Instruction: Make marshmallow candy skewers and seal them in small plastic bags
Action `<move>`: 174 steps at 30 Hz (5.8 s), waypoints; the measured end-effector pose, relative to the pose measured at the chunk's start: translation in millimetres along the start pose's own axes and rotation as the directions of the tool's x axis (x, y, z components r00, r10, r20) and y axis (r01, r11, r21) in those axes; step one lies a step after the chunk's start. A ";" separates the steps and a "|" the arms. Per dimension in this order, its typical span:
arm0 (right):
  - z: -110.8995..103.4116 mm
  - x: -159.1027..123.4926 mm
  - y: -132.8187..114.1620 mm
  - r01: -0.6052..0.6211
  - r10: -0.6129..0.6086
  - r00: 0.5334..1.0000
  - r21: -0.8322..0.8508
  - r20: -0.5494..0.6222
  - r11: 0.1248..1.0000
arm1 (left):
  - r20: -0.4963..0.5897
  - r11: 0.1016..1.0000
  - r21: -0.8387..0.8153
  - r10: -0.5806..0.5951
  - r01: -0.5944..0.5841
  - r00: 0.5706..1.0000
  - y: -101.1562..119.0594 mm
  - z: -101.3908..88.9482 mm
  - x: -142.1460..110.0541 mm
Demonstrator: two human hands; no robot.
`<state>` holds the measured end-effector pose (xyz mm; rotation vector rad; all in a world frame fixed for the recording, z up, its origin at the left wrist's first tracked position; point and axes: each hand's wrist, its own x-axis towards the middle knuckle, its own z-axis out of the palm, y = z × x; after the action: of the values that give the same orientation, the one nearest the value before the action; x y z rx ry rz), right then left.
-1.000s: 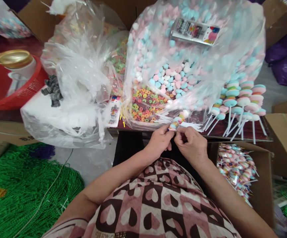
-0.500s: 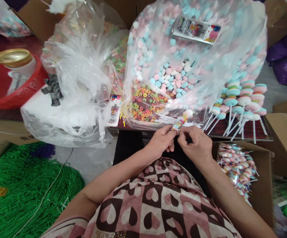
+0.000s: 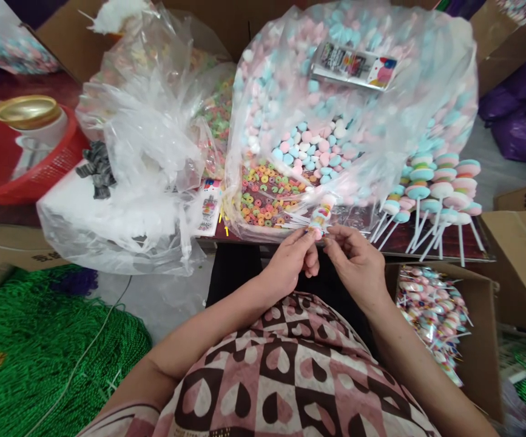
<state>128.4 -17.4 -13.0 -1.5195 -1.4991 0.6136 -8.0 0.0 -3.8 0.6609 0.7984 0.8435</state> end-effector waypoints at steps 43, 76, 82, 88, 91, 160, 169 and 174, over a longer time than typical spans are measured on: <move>7.7 7.7 -7.4 0.066 -0.087 0.994 -0.260 -0.068 0.963 | -0.057 1.000 0.010 0.014 -0.013 0.998 -3.8 -2.2 -0.1; 0.3 0.1 -29.4 0.309 -0.361 0.929 -0.364 -0.085 0.879 | -0.235 0.911 -0.194 0.317 -0.364 0.919 8.3 -0.9 4.0; 2.6 -1.2 -33.2 0.215 -0.257 0.962 -0.332 -0.088 0.918 | -0.254 0.902 -0.194 0.333 -0.385 0.908 9.0 -0.9 4.4; 2.6 0.7 -36.8 0.137 -0.148 0.988 -0.220 -0.034 0.966 | -0.266 0.909 -0.224 0.288 -0.350 0.920 11.2 0.5 2.1; 3.5 0.0 -40.0 0.102 -0.103 0.995 -0.137 0.000 0.985 | -0.267 0.903 -0.249 0.285 -0.351 0.921 11.0 0.9 1.8; 9.5 -28.5 -33.1 -0.317 0.309 0.948 0.334 0.079 0.888 | -0.061 0.975 -0.190 0.108 -0.118 0.992 12.5 -2.7 -9.0; 13.9 -22.9 -28.6 -0.296 0.305 0.952 0.354 0.031 0.887 | -0.035 0.872 0.457 0.218 -0.178 0.975 -0.2 -13.6 -6.3; 14.3 -23.0 -28.7 -0.355 0.346 0.931 0.518 0.118 0.778 | -0.022 0.799 0.561 0.276 -0.217 0.961 4.8 -15.9 -5.3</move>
<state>98.1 -39.7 -1.1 -1.3458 -0.9318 1.1619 -25.1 1.0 -6.9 1.2718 1.0825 0.8891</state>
